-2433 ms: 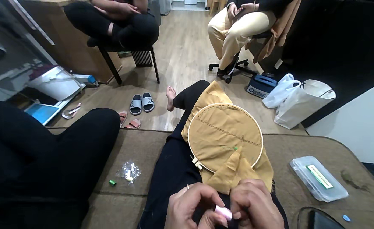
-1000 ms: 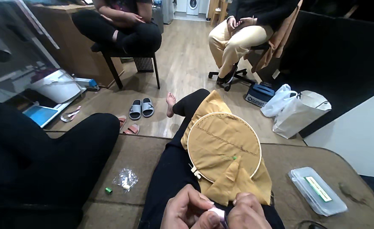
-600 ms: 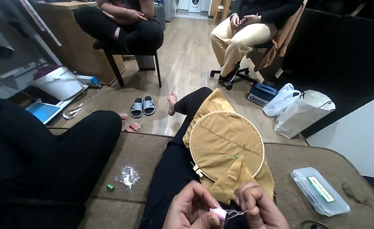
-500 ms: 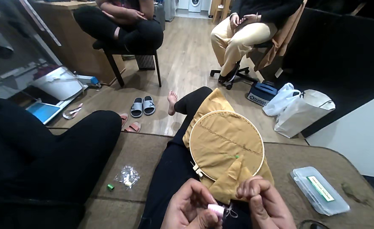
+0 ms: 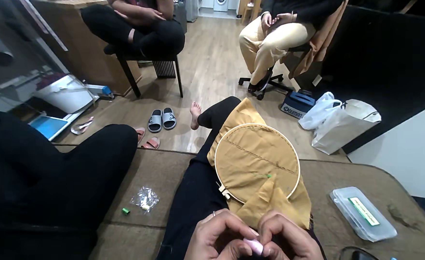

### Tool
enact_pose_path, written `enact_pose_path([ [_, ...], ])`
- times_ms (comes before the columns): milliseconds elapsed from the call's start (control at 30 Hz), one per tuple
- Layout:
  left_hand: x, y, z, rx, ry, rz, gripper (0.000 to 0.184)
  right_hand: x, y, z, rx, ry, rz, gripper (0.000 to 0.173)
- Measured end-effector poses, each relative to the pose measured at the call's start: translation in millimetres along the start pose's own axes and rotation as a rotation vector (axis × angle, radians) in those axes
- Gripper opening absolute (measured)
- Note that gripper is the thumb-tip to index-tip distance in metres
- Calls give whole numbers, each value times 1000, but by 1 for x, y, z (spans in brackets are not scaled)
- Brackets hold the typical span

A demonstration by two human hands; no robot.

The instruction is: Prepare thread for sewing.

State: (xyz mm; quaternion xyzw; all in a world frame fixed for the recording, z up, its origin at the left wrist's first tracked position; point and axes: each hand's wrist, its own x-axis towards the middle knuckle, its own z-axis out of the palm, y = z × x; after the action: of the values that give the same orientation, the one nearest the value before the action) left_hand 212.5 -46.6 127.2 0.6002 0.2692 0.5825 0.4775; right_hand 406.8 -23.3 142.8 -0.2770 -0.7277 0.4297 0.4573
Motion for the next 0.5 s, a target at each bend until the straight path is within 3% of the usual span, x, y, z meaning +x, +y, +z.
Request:
enact_pose_path([
  [133,0,-1,-1,139,2,26,23,0,-1,1,-99,-4,-54,32],
  [367,2,-1,-4,216,-47,78,24,0,2,0,46,-77,-20,35],
  [500,0,3,-1,281,27,52,31,3,-2,0,-199,-63,-185,31],
])
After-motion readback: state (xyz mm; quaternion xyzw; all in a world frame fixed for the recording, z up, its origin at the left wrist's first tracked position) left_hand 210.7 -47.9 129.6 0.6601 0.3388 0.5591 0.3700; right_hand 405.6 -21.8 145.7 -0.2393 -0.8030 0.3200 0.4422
